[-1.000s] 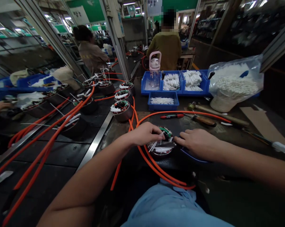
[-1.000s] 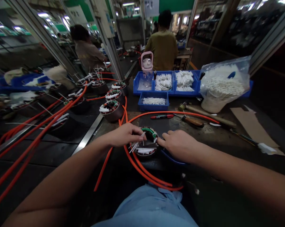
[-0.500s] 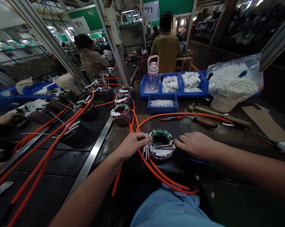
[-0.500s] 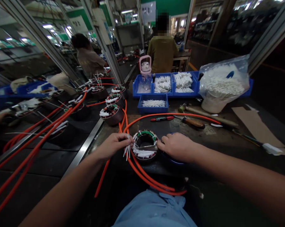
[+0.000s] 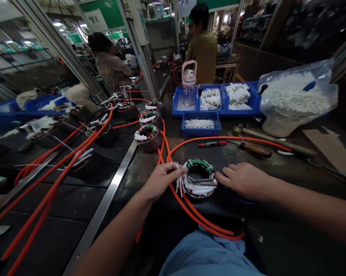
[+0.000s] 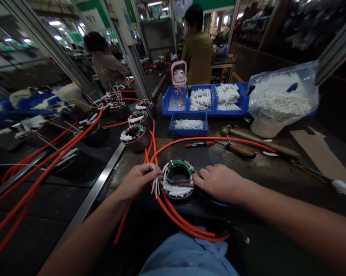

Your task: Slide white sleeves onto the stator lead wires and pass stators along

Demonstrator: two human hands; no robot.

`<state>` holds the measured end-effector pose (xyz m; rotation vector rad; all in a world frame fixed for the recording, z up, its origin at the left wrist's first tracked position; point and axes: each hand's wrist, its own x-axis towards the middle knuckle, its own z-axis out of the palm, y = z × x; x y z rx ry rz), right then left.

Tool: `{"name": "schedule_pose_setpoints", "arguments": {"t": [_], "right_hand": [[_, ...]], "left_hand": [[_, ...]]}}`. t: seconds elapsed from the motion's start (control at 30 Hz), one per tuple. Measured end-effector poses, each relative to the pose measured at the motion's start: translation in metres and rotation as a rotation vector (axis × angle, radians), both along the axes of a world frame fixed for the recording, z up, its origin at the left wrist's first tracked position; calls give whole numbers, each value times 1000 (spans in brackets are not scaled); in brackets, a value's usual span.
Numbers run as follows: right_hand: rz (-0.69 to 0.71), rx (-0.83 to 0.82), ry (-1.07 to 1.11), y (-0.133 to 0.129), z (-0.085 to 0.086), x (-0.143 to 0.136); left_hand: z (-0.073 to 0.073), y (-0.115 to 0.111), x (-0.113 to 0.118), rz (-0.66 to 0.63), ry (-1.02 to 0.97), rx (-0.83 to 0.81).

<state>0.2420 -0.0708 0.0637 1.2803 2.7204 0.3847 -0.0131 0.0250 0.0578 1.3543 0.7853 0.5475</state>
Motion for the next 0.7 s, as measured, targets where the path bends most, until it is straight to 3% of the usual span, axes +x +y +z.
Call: {"name": "schedule_pose_setpoints", "arguments": {"t": [0.1, 0.23, 0.3, 0.37, 0.43, 0.53, 0.6, 0.7], "right_hand": [[-58, -3, 58, -6, -10, 18], [-422, -32, 225, -21, -34, 58], [-597, -77, 298, -26, -48, 71], [-671, -128, 335, -27, -59, 73], [-663, -158, 353, -23, -64, 67], [-629, -138, 347, -12, -62, 62], [-620, -55, 348, -3, -57, 73], [-652, 112, 356, 9, -52, 114]], "left_hand": [[-5, -5, -5, 108, -49, -15], [-5, 4, 0, 274, -122, 29], [2, 27, 17, 357, -135, 169], [14, 60, 44, 438, -116, 398], [29, 97, 75, 459, 48, 582], [47, 133, 107, 415, 172, 618], [51, 129, 110, 379, 211, 641], [44, 78, 91, 217, 231, 703]]}}
